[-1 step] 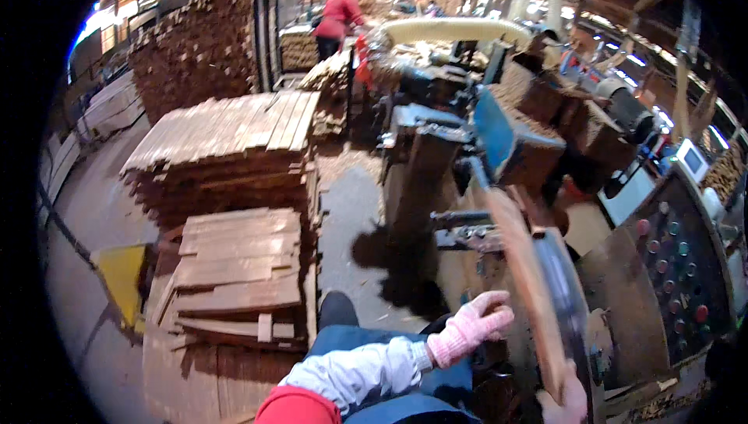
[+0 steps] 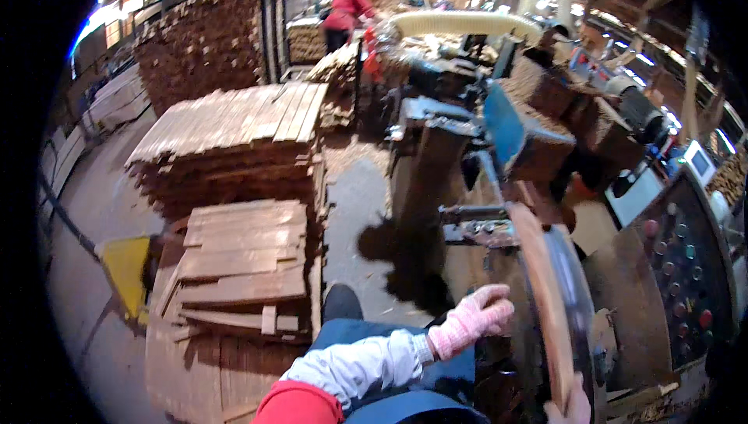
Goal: The person takes wood planks from a stack and feeds them into a processing machine one by one.
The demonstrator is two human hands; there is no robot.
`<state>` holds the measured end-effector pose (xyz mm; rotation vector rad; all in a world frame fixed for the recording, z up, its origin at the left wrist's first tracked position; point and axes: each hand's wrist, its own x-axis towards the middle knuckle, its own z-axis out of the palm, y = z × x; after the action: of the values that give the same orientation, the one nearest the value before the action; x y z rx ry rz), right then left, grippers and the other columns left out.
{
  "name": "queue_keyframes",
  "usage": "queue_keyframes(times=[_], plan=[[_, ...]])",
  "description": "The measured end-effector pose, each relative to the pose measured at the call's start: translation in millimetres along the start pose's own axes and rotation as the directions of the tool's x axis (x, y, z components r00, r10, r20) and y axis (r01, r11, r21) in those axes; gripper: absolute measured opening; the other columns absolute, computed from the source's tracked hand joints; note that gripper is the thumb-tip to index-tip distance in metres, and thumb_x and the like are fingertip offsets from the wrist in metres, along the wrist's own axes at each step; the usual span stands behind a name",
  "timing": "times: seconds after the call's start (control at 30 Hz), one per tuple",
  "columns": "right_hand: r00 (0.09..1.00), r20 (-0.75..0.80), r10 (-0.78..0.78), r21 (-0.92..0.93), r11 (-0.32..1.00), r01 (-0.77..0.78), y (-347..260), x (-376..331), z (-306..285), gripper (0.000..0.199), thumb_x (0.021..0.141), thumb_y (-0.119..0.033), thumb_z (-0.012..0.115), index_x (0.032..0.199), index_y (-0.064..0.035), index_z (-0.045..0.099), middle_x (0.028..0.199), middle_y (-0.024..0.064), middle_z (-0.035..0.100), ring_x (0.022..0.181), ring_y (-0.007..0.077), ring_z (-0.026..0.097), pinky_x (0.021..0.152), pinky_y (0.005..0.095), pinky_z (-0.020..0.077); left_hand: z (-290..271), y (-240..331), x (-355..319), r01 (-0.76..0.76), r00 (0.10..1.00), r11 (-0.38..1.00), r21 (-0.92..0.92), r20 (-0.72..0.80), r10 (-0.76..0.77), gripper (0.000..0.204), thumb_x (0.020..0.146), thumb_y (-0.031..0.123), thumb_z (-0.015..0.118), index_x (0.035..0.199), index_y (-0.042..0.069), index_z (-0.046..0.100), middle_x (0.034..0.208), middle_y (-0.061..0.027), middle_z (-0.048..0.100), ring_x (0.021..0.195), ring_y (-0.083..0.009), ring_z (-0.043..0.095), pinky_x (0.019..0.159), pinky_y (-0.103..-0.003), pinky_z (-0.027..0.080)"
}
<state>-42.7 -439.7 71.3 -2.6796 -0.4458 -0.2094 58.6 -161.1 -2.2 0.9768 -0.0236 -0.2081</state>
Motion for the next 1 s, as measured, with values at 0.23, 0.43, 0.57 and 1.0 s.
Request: queue_keyframes(times=[0.23, 0.43, 0.57, 1.0], plan=[[0.917, -0.071, 0.393, -0.369, 0.844, -0.39, 12.1, -74.4, -13.9, 0.058, 0.098, -0.026, 0.06, 0.144, 0.0044, 0.043, 0.136, 0.0294, 0.054, 0.126, 0.0398, 0.053, 0.106, 0.0411, 0.0409, -89.6, -31.5, -19.0, 0.017, 0.918, 0.987, -0.163, -0.387, -0.08, 0.055, 0.094, 0.027, 0.068, 0.137, 0.0, 0.046, 0.103, -0.0071, 0.064, 0.082, -0.0142, 0.062, 0.069, -0.03, 0.054], [0.894, -0.442, 0.076, -0.189, 0.966, -0.175, 65.2, 21.4, 21.4, 0.056, 0.101, -0.022, 0.055, 0.143, 0.0112, 0.039, 0.145, 0.0305, 0.045, 0.136, 0.0403, 0.043, 0.113, 0.0404, 0.0359, -208.3, -50.9, -94.0, -0.295, 0.742, 0.896, -0.331, -0.67, -0.003, 0.021, 0.09, 0.016, 0.068, 0.079, 0.017, 0.049, 0.072, 0.0025, 0.049, 0.061, -0.0092, 0.047, 0.052, -0.025, 0.042], [0.903, -0.343, 0.259, 0.46, 0.884, -0.079, 89.3, 147.4, 55.8, 0.059, 0.103, -0.022, 0.041, 0.157, -0.007, 0.023, 0.16, 0.0172, 0.026, 0.14, 0.0314, 0.038, 0.112, 0.0379, 0.035, -295.2, -46.7, -172.8, -0.444, 0.515, 0.863, -0.241, -0.857, 0.025, 0.018, 0.091, 0.023, 0.067, 0.084, 0.012, 0.054, 0.075, -0.002, 0.054, 0.065, -0.016, 0.05, 0.055, -0.031, 0.046], [0.963, -0.189, 0.195, 0.067, 0.98, -0.185, 87.2, 45.1, 47.9, 0.058, 0.094, 0.001, 0.05, 0.151, -0.001, 0.037, 0.152, 0.0163, 0.042, 0.133, 0.0272, 0.045, 0.111, 0.0348, 0.0333, -484.2, -11.9, -224.9, -0.239, -0.265, 0.969, -0.062, -0.956, -0.126, 0.074, 0.086, 0.048, 0.066, 0.143, 0.005, 0.045, 0.139, -0.0168, 0.055, 0.121, -0.0314, 0.054, 0.099, -0.047, 0.044]])
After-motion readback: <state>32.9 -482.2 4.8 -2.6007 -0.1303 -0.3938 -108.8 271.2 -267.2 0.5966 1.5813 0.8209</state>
